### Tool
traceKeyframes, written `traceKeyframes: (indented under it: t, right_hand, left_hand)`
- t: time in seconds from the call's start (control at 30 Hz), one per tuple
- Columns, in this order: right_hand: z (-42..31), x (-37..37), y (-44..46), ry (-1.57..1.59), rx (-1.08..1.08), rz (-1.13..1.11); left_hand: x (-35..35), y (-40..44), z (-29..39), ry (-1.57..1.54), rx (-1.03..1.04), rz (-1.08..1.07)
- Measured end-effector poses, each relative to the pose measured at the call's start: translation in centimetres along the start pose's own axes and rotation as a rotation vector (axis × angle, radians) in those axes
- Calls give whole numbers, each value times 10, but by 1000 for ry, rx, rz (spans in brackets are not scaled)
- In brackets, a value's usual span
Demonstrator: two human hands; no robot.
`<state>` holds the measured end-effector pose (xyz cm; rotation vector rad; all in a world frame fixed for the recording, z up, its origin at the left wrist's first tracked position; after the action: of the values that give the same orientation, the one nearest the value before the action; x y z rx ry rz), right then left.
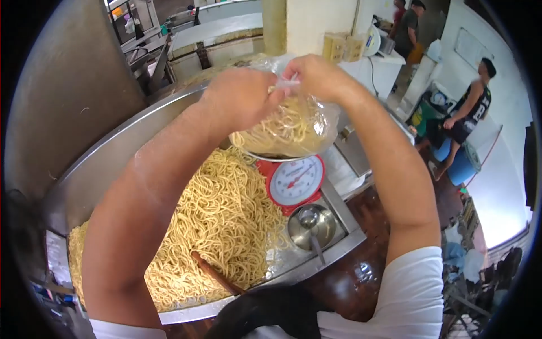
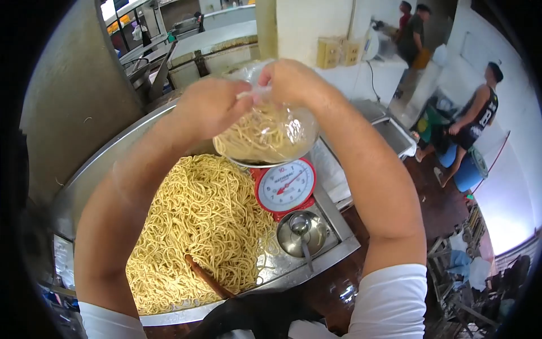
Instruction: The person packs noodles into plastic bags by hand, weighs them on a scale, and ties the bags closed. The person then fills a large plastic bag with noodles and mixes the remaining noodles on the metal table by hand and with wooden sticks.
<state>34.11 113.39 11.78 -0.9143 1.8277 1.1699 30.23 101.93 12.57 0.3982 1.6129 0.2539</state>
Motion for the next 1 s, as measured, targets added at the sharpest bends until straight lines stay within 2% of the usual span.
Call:
traceKeyframes:
  t: [0.07,0.1,0.13,0.17,0.2,0.23,0.27,0.33,0.4,0.47,0.5,0.53,0.63,0.73,0.8,0.83,0.87,0.93,0.97,1.0]
  right_hand:
    - [-4,-12,-8,-50,-49,48]
    - [-8,-29,-11,160,89,62]
    - [-2,-34,-15,368,227,80]
    - [6,-31,-14,374,246,82]
    - [10,-38,-9,645,155,180]
    - [8,-47,-9,911,54,282]
    - [9,-48,-8,912,59,285]
    - [15,-49,-4,1273,97,278]
    - [16,-47,-4,1315,81,227]
    - [17,-43,-6,1358,66,172]
    - [22,-43,-9,1276,90,204]
    - [27,-42,-10,1193,110,232]
    - [28,-37,-12,1245,186,208]
    - [19,-52,-22,1137,164,294]
    - [11,-55,-17,1114,103,229]
    - [2,-55,-14,1090,59,168]
    - [-8,-58,-15,1086,47,166]
    - [-37,-52,-18,1145,11,65]
    - [-43,-50,-16,1142,2,62]
    - [-51,-41,-14,1050,-10,-19]
  left_hand:
    - [-25,2,-1,8,-103,259]
    - [-50,0,12,-41,-79,392]
    - [-49,9,14,-49,-67,378]
    - [-55,17,6,-267,-65,498]
    - [-59,22,-5,-488,-70,615]
    - [-55,30,-7,-495,-68,606]
    - [-56,35,-14,-530,-95,652]
    - [-60,36,-18,-562,-116,702]
    - [-13,39,-28,-843,-408,243]
    - [-5,34,-23,-829,-421,217]
    - [0,32,-22,-816,-434,194]
    - [4,32,-28,-813,-440,198]
    - [-17,38,-40,-622,-349,259]
    - [-51,40,-49,-439,-400,288]
    - [-76,41,-48,-604,-330,429]
    - [-95,39,-42,-391,-352,456]
    - [-107,41,-35,-385,-354,466]
    - [-97,38,-45,-1143,-601,449]
    - [-108,37,-44,-1139,-599,459]
    - [-120,35,-46,-1300,-587,557]
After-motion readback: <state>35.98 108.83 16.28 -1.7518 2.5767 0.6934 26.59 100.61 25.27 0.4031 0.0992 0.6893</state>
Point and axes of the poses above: each hand's wrist, its own y-axis towards the middle knuckle, its own x-axis out of the palm, z = x × y, the point moved 9 cm from there along y, towards the middle knuckle, and after that the axes turned 4 degrees about y, right-handed, at the moved point
